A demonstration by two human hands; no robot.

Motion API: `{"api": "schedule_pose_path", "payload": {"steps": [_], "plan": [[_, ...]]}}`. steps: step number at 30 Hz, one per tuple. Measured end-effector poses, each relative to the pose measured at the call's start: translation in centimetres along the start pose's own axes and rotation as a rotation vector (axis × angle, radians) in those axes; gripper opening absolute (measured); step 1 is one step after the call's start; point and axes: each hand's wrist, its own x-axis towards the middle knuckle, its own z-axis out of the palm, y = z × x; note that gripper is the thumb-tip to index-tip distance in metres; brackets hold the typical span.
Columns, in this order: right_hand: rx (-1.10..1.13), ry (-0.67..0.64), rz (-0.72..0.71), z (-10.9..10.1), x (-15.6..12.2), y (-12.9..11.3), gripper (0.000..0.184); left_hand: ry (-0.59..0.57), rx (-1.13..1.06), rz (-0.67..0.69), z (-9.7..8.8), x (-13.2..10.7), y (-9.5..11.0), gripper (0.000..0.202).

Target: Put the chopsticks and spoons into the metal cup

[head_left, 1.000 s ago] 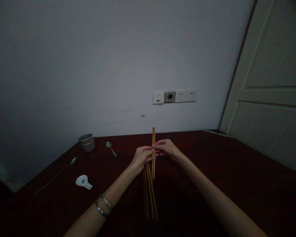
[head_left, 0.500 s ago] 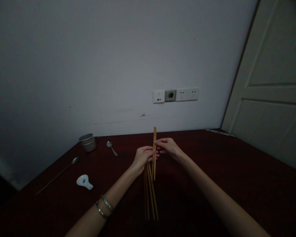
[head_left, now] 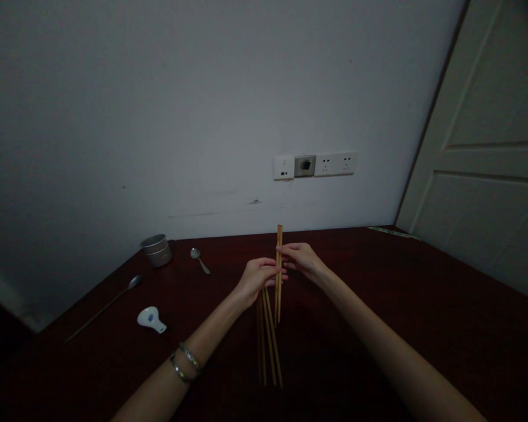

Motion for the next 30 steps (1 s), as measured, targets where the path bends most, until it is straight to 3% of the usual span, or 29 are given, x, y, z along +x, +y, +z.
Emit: {"api": "schedule_pose_path", "payload": {"steps": [4, 9, 15, 20, 26, 30], "plan": [[0.002, 0.002, 0.048, -0.1, 0.0, 0.1, 0.011, -0.036, 0.133, -0.001, -0.9, 0.2, 0.8, 0.018], [-0.116, 0.014, 0.133, -0.8, 0.1, 1.5, 0.014, 0.064, 0.455, 0.034, -3.8, 1.3, 2.1, 0.012], [-0.354, -0.003, 0.182, -0.5, -0.2, 4.1, 0.015, 0.085, 0.827, -0.09, -6.8, 2.2, 1.1, 0.017], [-0.559, 0.029, 0.175, 0.5, -0.8, 4.7, 0.017, 0.064, 0.916, -0.102, -6.9, 1.8, 0.2, 0.013], [-0.72, 0.106, 0.162, 1.6, -1.2, 5.2, 0.02, -0.038, 0.976, -0.058, -6.3, 1.3, -0.2, 0.006], [-0.817, 0.122, 0.129, 1.9, -1.0, 5.7, 0.021, -0.041, 1.11, 0.038, -6.0, 1.5, -0.9, 0.008]]}}
